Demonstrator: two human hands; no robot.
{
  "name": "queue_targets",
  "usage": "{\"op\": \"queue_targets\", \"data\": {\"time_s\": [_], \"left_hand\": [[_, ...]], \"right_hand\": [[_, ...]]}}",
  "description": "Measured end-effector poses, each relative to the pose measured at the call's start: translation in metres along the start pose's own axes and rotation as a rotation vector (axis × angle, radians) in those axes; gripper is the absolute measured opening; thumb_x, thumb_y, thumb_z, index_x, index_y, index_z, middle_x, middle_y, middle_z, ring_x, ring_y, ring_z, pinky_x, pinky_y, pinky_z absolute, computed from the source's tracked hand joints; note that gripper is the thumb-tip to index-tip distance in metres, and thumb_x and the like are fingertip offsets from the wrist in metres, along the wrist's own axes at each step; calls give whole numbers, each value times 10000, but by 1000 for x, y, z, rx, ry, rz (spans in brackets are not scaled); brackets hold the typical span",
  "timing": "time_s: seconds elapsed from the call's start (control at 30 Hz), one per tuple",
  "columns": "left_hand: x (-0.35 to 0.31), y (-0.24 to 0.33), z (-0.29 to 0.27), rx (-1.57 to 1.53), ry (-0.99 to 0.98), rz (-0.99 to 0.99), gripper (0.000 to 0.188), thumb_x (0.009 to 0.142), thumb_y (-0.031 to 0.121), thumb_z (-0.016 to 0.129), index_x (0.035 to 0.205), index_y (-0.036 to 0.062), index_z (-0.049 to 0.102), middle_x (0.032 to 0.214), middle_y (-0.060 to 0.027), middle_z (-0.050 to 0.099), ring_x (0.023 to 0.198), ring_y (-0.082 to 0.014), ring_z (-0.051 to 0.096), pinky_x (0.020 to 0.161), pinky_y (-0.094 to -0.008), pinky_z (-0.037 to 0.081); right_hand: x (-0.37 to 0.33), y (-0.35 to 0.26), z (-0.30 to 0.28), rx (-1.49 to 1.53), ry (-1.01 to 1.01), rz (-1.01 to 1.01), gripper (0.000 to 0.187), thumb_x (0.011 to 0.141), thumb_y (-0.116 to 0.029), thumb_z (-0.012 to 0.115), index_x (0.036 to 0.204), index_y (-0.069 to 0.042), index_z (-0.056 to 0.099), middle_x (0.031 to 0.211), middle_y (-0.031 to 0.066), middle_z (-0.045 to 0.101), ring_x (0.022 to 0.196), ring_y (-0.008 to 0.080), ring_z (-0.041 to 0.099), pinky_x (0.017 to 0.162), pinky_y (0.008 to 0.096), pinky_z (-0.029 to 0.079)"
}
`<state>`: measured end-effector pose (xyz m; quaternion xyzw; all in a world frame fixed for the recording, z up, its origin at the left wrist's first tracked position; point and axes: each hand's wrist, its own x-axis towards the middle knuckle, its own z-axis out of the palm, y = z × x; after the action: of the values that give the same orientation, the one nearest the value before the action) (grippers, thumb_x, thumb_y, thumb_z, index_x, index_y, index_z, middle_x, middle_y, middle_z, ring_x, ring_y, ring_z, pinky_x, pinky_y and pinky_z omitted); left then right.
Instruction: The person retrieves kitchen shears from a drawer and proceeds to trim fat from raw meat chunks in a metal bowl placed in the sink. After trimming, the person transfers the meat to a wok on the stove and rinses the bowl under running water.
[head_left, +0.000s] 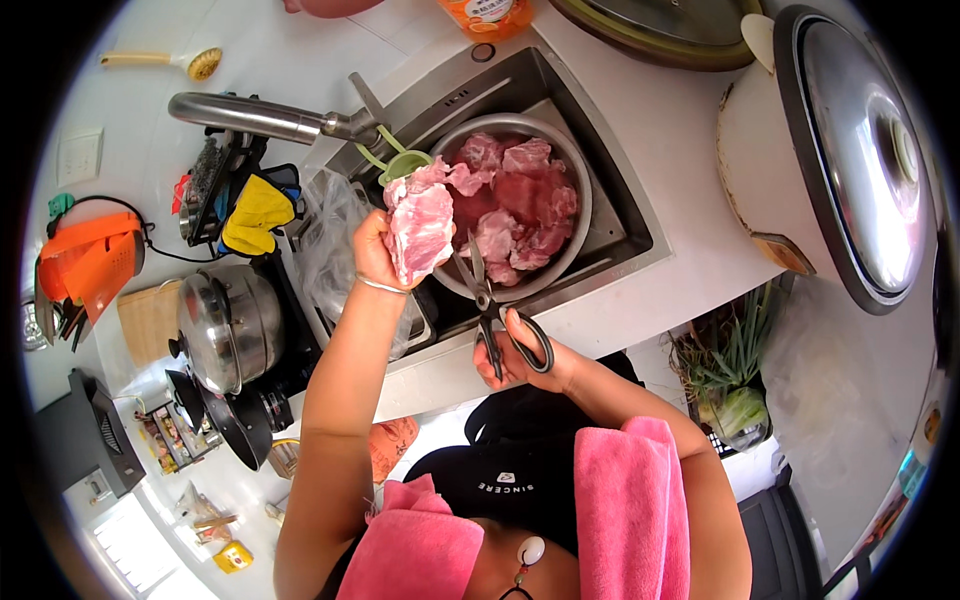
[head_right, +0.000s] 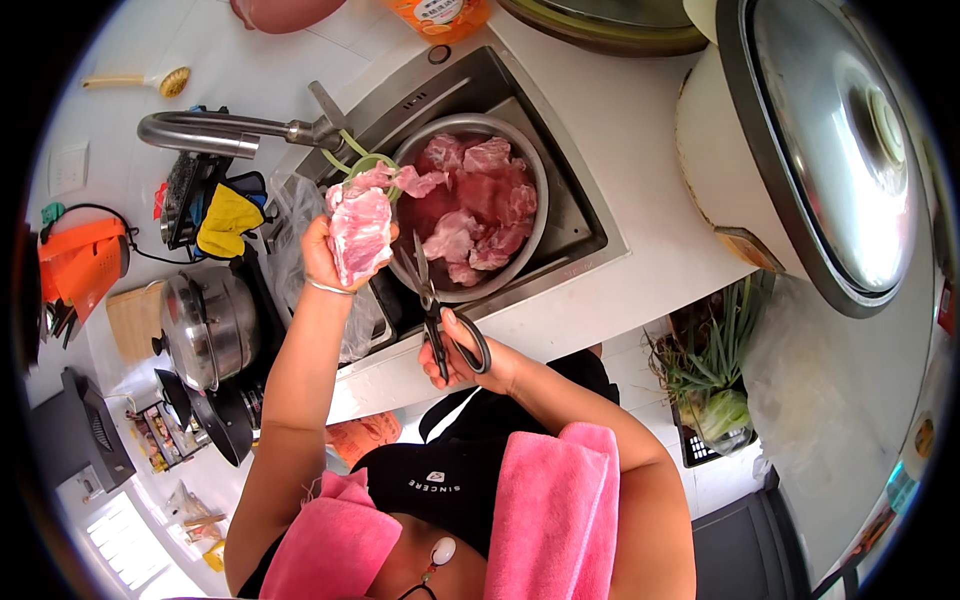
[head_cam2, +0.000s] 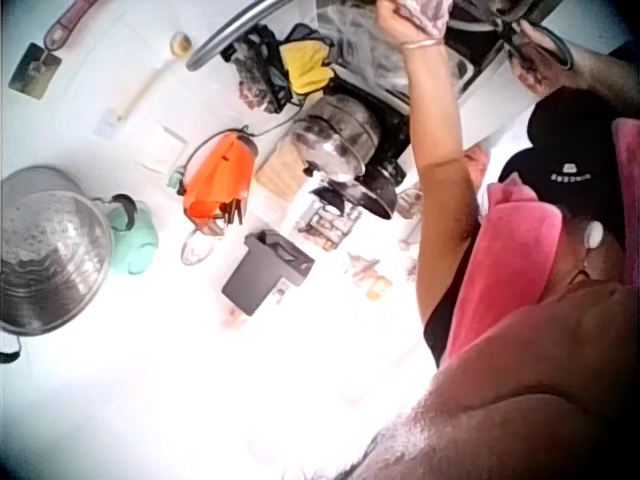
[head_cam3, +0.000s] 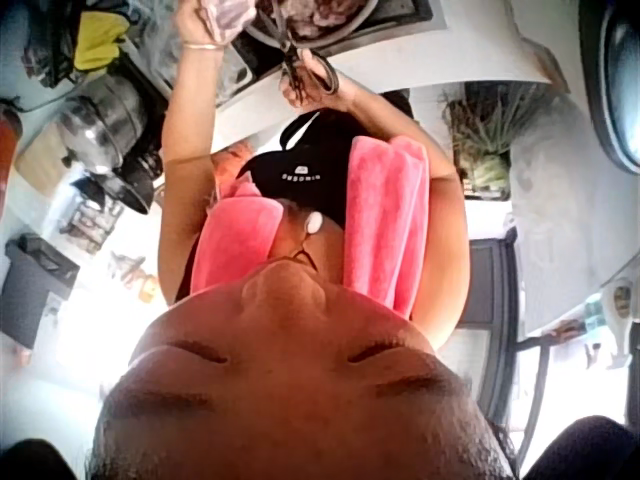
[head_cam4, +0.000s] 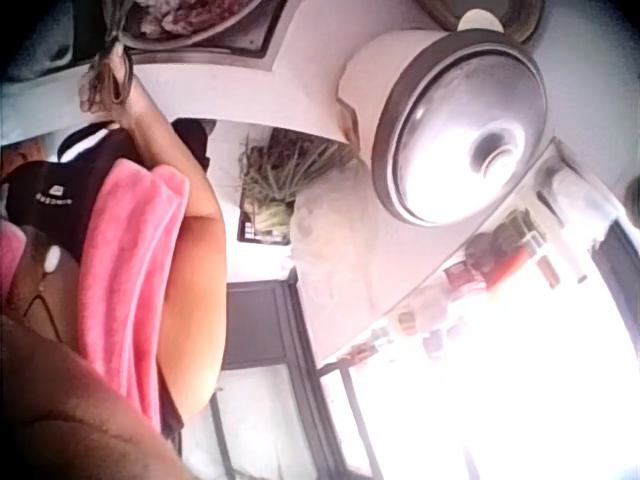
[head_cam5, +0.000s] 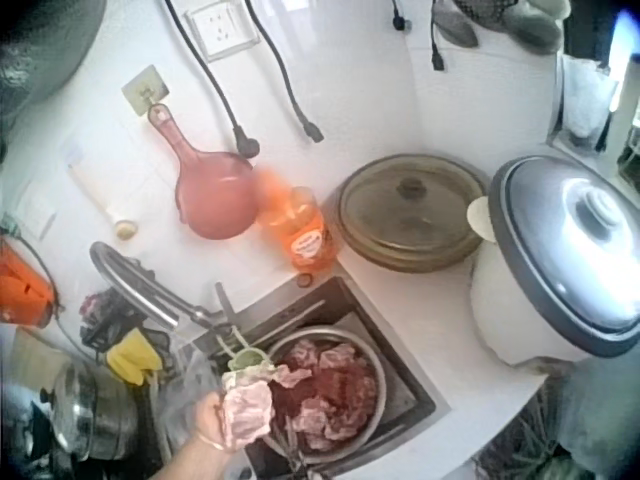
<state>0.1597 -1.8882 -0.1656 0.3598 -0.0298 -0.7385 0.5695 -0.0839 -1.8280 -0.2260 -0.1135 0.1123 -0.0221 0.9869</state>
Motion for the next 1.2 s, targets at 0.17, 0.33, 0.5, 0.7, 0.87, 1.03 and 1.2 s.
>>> {"op": "queue_targets", "data": {"time_s": [0.17,0.33,0.5,0.7,0.87,1.03,1.2], "left_hand": [[4,-2,11,85,34,25,567,688,241,473,1193,-9,534,1065,-186,619,904,-361,614,730,-461,521],[31,-1,-55,773,162,74,404,805,223,535,1160,31,555,940,-119,620,714,-234,625,548,-338,526],[40,-47,-26,1715,-68,196,479,569,116,732,1019,49,583,923,-135,613,810,-271,617,715,-328,510],[71,-84,-16,2296,-65,-88,974,496,105,800,1372,135,374,1245,-213,447,1041,-389,534,901,-382,460],[94,-78,-20,2642,-335,-87,1080,449,96,806,1417,166,332,1348,-227,326,1142,-408,465,944,-371,448],[128,-78,-8,2547,-582,-670,1023,437,89,771,1386,182,400,1362,-258,301,1228,-428,390,971,-378,436],[117,-75,-52,2372,-508,-262,956,377,141,784,1283,91,481,1250,-243,396,1144,-401,453,951,-364,432]], "right_hand": [[9,-12,-6,102,68,-91,822,753,-825,346,932,-61,592,783,47,547,707,189,519,699,304,408],[-13,-22,-25,168,256,-248,774,796,-771,373,931,-36,571,766,51,517,718,209,499,693,313,401],[-39,-34,-34,181,371,-374,724,820,-735,402,925,-30,531,764,56,489,718,202,483,714,310,391],[-53,-37,-35,111,401,-371,646,850,-677,438,900,-45,558,731,45,531,690,188,528,699,317,411],[-61,-36,-33,110,470,-343,580,879,-614,457,885,-45,564,726,46,543,678,187,537,691,314,423],[-67,-31,-37,136,511,-314,528,890,-571,479,875,-51,568,728,44,556,666,181,549,680,307,430],[-73,-32,-39,139,522,-314,495,892,-543,495,864,-54,569,722,36,560,661,175,552,676,304,434]]}}
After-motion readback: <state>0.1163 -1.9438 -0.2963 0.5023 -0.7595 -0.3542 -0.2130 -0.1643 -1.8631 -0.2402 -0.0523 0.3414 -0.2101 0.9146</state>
